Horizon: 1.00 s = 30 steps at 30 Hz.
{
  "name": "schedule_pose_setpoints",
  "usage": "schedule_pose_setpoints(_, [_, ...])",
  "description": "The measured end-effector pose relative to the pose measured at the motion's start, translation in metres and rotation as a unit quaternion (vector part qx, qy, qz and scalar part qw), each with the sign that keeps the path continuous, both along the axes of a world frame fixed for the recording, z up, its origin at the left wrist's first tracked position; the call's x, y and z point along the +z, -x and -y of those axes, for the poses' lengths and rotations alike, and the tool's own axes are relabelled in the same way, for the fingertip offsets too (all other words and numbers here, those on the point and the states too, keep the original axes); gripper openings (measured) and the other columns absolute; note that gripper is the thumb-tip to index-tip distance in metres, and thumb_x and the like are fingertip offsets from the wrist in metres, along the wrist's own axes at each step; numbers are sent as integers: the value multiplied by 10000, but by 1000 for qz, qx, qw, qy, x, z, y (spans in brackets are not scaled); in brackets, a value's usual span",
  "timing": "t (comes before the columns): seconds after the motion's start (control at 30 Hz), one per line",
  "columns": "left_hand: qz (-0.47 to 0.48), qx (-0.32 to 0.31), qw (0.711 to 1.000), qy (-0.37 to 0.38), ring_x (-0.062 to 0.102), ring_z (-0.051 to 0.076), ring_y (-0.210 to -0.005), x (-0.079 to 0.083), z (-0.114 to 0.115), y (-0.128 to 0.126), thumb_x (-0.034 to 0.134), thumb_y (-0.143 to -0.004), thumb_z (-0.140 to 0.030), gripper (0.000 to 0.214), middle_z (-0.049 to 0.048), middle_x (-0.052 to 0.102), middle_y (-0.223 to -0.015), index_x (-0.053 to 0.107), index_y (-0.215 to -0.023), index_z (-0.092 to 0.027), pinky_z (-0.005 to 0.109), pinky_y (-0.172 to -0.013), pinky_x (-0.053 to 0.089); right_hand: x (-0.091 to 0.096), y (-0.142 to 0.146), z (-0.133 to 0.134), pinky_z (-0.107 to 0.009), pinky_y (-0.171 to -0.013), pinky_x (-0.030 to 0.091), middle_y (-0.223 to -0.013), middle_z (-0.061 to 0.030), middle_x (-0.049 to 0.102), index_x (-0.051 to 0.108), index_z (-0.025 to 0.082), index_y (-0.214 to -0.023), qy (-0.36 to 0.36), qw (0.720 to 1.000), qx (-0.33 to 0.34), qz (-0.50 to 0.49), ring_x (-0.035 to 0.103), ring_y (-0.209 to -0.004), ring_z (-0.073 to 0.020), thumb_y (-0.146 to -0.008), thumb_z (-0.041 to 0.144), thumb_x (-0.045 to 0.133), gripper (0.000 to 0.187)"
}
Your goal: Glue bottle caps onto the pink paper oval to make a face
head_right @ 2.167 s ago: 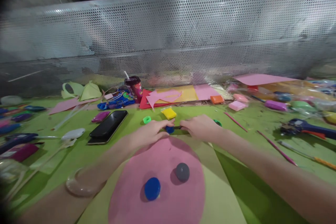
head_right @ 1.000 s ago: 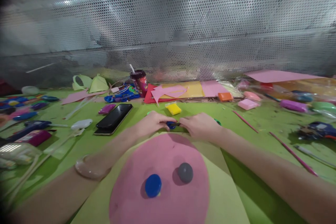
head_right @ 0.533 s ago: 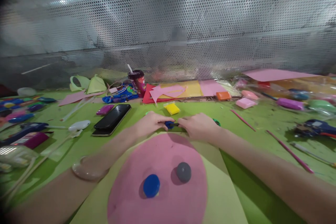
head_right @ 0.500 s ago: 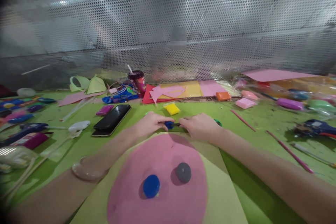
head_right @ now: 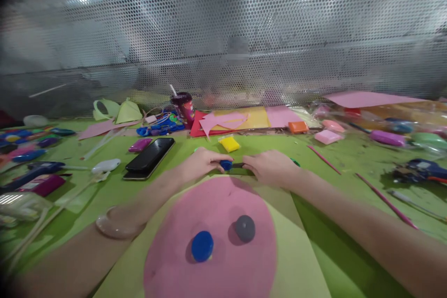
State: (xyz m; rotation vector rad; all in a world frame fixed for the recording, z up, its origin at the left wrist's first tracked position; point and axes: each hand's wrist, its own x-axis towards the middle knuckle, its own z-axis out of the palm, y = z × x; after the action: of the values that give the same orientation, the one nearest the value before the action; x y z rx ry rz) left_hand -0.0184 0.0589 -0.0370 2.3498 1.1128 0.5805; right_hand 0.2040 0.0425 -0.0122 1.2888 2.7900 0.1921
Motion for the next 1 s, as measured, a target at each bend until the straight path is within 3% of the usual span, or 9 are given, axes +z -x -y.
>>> schedule_pose_setpoints(0.17, [-9,20,1000,7,678,127,-753,0,0,-1,548,-772,-62,367,-7,753,-820,689,-1076,-211,200,-724,477,-3,-5,-5,-273,-507,265,-816,-40,691,634,243,-945,17,1000,-14,-4,562,-603,-183,-927,315,358,286])
schedule_pose_setpoints(0.57, [4,31,999,-5,654,158,-849,-5,-6,-3,609,-743,-105,330,-9,730,-931,687,-1033,-242,249,-806,481,3,8,1,-275,-482,191,-823,-57,690,577,192,-917,-11,1000,-3,-3,585,-606,-166,-941,293,344,256])
schedule_pose_setpoints(1.0, [80,22,996,23,649,149,-830,-16,-11,0,624,-720,-92,269,32,699,-954,673,-968,-182,269,-807,502,-6,6,-5,-277,-469,139,-758,-32,679,582,210,-888,-32,999,-5,-11,554,-542,-151,-928,317,352,257])
